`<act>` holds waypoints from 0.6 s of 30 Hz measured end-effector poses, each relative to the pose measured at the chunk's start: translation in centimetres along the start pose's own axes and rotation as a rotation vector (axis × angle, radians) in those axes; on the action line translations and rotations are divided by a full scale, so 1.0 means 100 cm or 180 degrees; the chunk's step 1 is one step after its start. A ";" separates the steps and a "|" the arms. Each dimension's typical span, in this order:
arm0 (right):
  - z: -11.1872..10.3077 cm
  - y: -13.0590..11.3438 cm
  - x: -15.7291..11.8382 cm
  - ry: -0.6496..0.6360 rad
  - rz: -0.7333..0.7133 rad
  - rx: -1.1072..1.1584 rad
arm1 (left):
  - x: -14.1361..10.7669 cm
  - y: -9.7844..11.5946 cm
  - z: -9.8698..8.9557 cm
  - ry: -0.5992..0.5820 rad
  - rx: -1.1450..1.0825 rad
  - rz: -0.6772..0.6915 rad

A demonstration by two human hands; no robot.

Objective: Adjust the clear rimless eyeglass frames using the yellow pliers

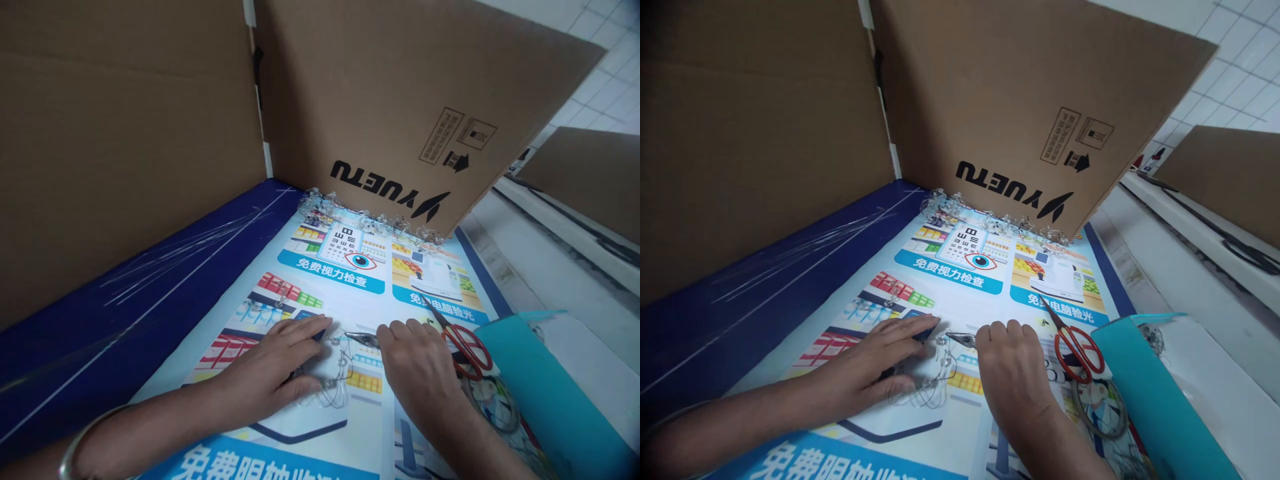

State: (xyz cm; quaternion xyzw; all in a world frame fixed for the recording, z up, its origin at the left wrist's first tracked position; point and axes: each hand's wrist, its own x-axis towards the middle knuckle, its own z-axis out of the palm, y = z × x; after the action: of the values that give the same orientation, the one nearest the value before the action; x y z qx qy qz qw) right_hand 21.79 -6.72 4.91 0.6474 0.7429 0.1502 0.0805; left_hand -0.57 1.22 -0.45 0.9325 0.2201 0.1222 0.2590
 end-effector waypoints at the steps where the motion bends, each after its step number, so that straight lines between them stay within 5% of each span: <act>1: -0.001 -0.005 0.002 0.0062 -0.0011 -0.0015 | 0.000 0.000 -0.002 0.0003 -0.0102 -0.0022; 18: 0.003 -0.032 0.014 0.0104 -0.0128 0.0125 | 0.003 -0.007 -0.004 0.0455 -0.1125 -0.0313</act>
State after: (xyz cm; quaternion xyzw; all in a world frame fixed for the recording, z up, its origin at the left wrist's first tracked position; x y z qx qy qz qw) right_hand 18.70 -5.72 3.68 0.6312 0.7598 0.1445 0.0586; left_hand -0.68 2.01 -0.46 0.8495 0.2584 0.2121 0.4081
